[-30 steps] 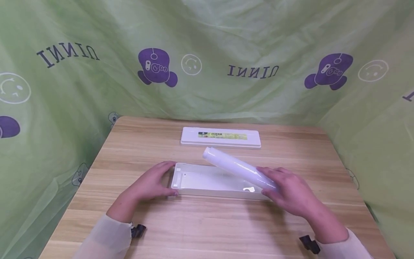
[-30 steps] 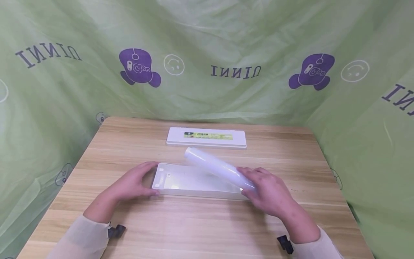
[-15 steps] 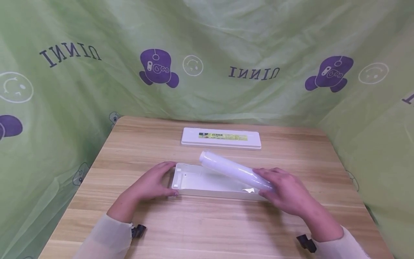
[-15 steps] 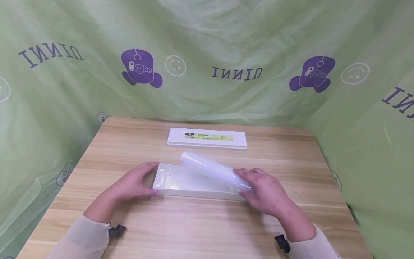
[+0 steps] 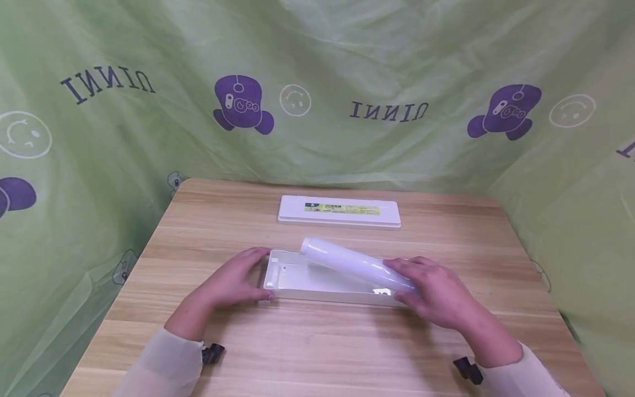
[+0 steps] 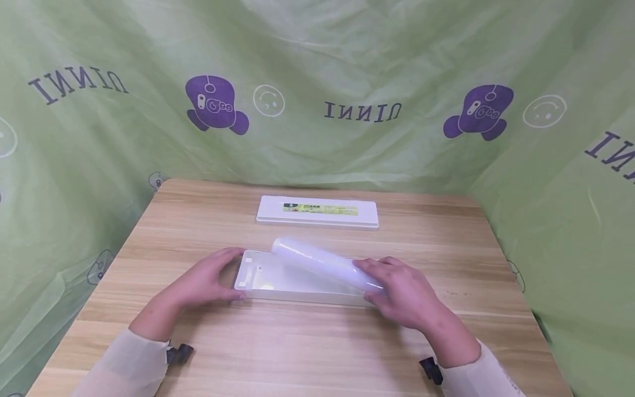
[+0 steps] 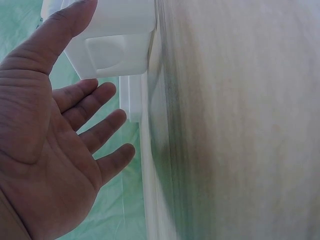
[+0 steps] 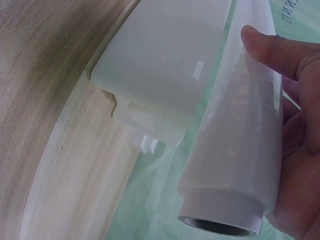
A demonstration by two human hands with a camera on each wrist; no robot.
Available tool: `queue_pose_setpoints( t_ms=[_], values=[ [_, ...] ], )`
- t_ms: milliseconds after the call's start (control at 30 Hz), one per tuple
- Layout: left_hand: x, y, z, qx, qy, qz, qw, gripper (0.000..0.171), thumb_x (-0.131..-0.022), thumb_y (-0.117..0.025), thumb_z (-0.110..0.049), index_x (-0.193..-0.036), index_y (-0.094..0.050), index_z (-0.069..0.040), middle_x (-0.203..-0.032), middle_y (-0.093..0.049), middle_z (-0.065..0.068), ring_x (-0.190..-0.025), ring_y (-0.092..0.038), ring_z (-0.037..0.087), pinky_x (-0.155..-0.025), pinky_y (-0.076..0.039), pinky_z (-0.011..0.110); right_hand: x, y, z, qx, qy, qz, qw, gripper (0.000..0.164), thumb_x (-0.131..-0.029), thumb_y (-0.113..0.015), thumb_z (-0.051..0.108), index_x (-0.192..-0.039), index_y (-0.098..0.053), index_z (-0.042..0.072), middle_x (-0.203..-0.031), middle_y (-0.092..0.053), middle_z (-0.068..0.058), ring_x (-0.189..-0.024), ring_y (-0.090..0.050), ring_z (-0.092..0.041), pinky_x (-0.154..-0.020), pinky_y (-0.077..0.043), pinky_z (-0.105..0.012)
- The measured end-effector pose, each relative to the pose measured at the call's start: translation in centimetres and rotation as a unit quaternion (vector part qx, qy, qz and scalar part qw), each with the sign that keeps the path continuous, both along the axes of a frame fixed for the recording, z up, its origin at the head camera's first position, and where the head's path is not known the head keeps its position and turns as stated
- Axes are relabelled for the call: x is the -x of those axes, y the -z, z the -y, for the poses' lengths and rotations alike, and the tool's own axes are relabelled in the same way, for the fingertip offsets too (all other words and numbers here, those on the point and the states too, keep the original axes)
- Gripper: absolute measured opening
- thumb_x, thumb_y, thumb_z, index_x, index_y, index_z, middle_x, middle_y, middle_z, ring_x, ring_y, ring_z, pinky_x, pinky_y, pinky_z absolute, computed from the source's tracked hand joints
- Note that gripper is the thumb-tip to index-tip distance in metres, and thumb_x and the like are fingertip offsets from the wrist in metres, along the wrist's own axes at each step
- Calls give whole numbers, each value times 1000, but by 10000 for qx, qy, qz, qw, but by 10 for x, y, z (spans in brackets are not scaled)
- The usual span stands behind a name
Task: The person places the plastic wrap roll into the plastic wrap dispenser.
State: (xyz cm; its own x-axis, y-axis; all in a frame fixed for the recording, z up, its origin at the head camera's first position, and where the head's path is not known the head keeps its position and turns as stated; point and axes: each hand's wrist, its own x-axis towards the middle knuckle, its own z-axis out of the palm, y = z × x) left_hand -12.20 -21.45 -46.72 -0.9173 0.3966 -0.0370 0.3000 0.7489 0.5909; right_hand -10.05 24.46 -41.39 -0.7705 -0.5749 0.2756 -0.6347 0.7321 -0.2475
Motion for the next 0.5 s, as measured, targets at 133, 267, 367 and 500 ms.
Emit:
queue_pose_setpoints(
  t_ms=[133, 267, 367, 500],
  values=[
    [0, 0, 0, -10, -6, 3, 10000, 109, -68, -94, -53, -155, -47, -10, -155, -50, 11, -144, -44, 36, -120, -36, 56, 0, 0, 1, -58, -32, 53, 10000, 73, -78, -91, 25, -145, -62, 24, -130, -72, 1, -109, -69, -25, -79, -62, -48],
    [0, 0, 0, -17, -6, 16, 10000, 109, -68, -94, -54, -156, -46, -9, -155, -50, 12, -145, -43, 36, -120, -35, 56, 1, 0, 4, -84, -41, 81, 9999, 72, -79, -90, 26, -146, -62, 25, -132, -71, 2, -110, -68, -24, -79, -61, -48],
    [0, 0, 1, -22, -5, 42, 10000, 110, -68, -93, -56, -156, -46, -9, -156, -49, 12, -145, -43, 36, -120, -35, 56, 2, 1, 5, -73, -60, 93, 9999, 71, -80, -90, 26, -145, -62, 25, -132, -71, 3, -110, -68, -24, -80, -61, -47],
    [1, 0, 0, -19, -14, 70, 10000, 110, -68, -93, -56, -156, -46, -9, -156, -49, 12, -146, -42, 37, -120, -34, 56, 3, 2, 7, -55, -99, 110, 9999, 70, -80, -90, 27, -145, -63, 26, -133, -70, 4, -113, -67, -24, -81, -61, -47]
  ],
)
